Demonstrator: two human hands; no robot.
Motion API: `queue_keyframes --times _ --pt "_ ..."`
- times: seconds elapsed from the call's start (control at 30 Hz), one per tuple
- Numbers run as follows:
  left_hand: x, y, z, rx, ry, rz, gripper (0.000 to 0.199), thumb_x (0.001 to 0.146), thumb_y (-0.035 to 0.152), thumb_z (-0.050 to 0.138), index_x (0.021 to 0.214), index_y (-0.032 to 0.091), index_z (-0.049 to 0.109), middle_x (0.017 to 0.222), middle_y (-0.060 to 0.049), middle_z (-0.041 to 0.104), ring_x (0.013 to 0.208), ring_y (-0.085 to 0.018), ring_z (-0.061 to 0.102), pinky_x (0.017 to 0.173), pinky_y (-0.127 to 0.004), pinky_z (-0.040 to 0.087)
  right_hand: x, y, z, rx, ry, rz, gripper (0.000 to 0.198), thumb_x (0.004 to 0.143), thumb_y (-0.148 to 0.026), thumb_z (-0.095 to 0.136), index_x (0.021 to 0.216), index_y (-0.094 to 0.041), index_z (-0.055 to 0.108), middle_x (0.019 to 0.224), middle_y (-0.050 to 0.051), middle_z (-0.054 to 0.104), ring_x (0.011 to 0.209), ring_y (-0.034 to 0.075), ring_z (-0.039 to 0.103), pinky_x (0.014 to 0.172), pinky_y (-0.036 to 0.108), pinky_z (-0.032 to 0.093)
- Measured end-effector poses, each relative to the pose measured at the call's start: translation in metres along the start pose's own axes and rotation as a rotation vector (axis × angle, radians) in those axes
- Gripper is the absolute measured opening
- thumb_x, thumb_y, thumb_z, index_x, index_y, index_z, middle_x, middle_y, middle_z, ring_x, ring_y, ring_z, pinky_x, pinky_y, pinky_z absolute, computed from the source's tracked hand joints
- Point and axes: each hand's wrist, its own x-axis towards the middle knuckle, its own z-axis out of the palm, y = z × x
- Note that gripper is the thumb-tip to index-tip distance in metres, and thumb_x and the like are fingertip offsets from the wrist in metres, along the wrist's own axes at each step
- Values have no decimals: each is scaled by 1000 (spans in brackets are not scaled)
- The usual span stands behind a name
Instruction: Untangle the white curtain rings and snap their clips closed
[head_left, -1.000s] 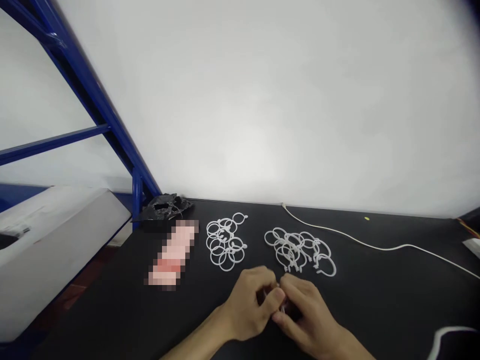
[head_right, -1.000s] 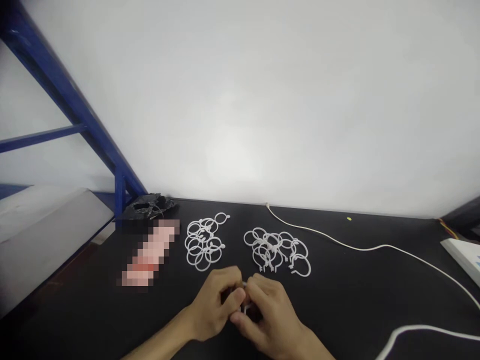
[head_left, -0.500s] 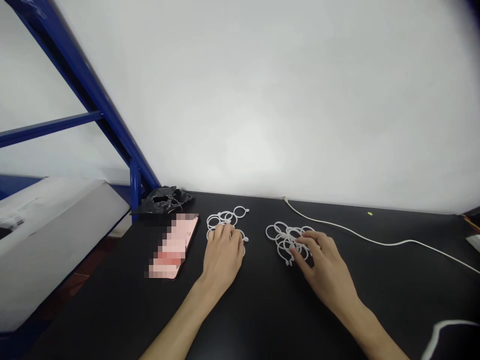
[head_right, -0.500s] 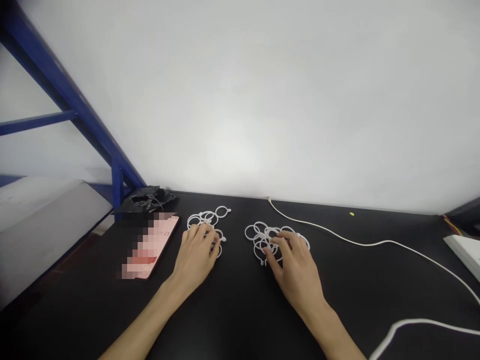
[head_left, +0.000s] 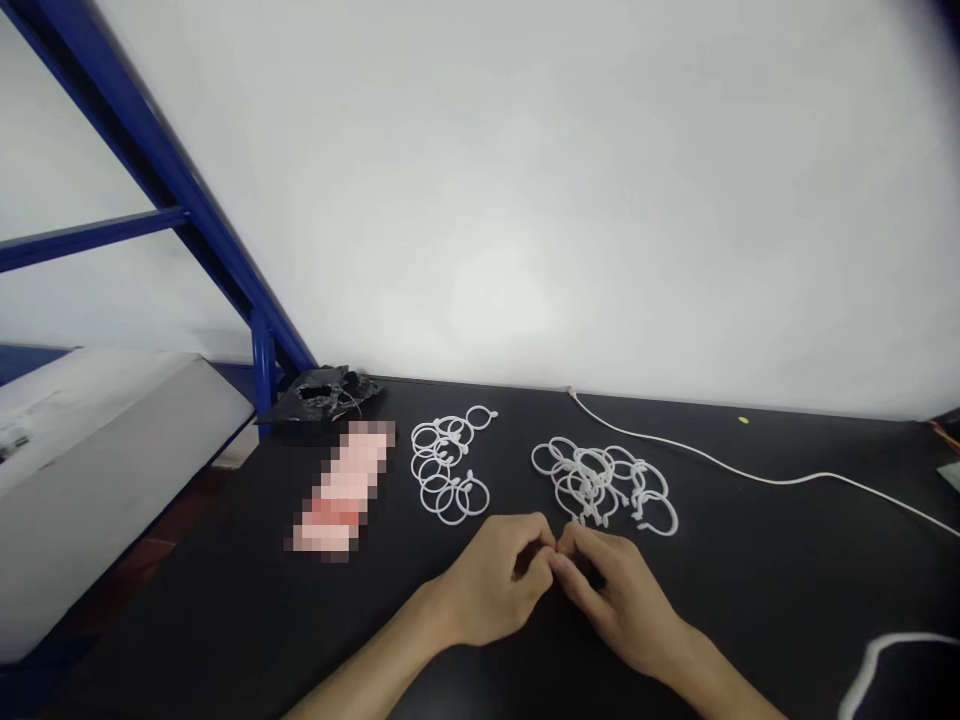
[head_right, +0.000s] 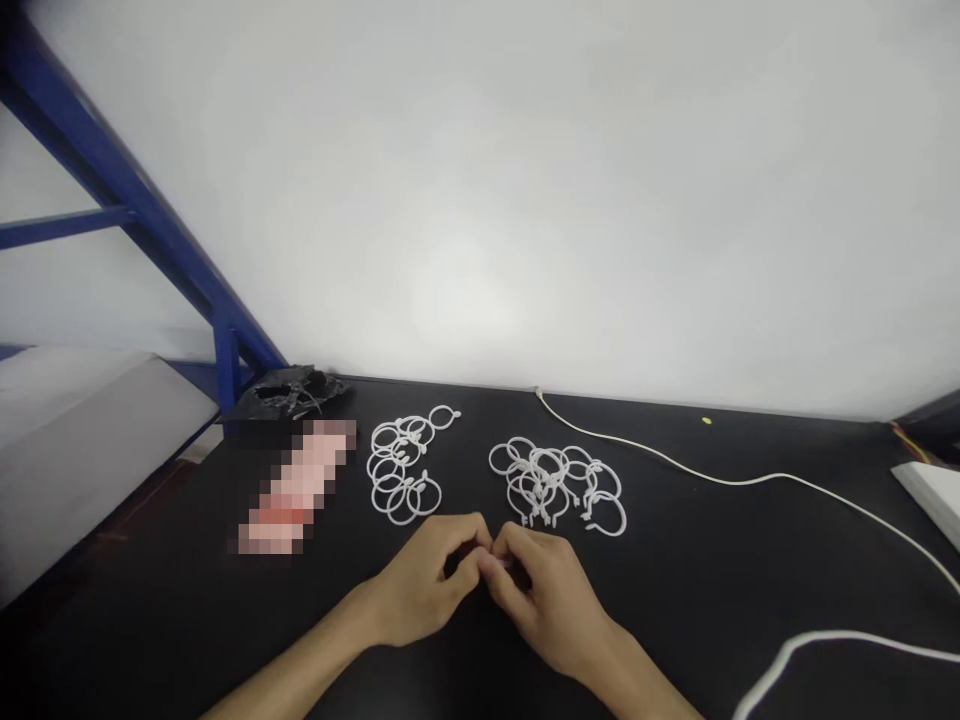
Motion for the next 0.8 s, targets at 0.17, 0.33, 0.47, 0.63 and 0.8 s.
queue_keyframes --times 0.17,0.33,0.47,0.63,0.8 --pt "0 -5 2 -152 -112 23 45 97 34 38 56 17 32 54 6 27 50 -7 26 47 -23 21 -2 -9 3 153 -72 -74 37 101 -35 31 67 -21 37 58 -4 41 51 9 38 51 23 32" --pt "0 -6 2 -107 -51 77 47 98 38 39 55 17 41 55 4 38 53 -8 38 53 -23 31 -2 -6 6 102 -34 -129 35 98 -39 39 68 -21 38 59 -4 41 52 10 39 51 23 33" --pt "3 -9 -5 253 333 131 14 92 25 49 99 16 57 95 -4 60 85 -16 54 76 -28 43 1 9 -1 -119 135 -124 22 95 -30 51 76 -20 46 68 -2 51 56 9 46 53 21 38" --pt "5 -20 -19 910 524 -56 24 91 37 53 76 18 56 81 -6 57 85 -24 50 79 -41 40 5 24 -17 -442 395 -67 13 93 -30 58 86 -20 57 90 2 60 61 9 54 54 21 42" --pt "4 -25 -20 1112 420 -152 23 91 32 55 76 17 60 84 -8 60 88 -27 52 78 -42 41 6 34 -22 -656 464 49 21 93 -41 56 91 -21 63 101 4 60 59 9 55 46 22 39"
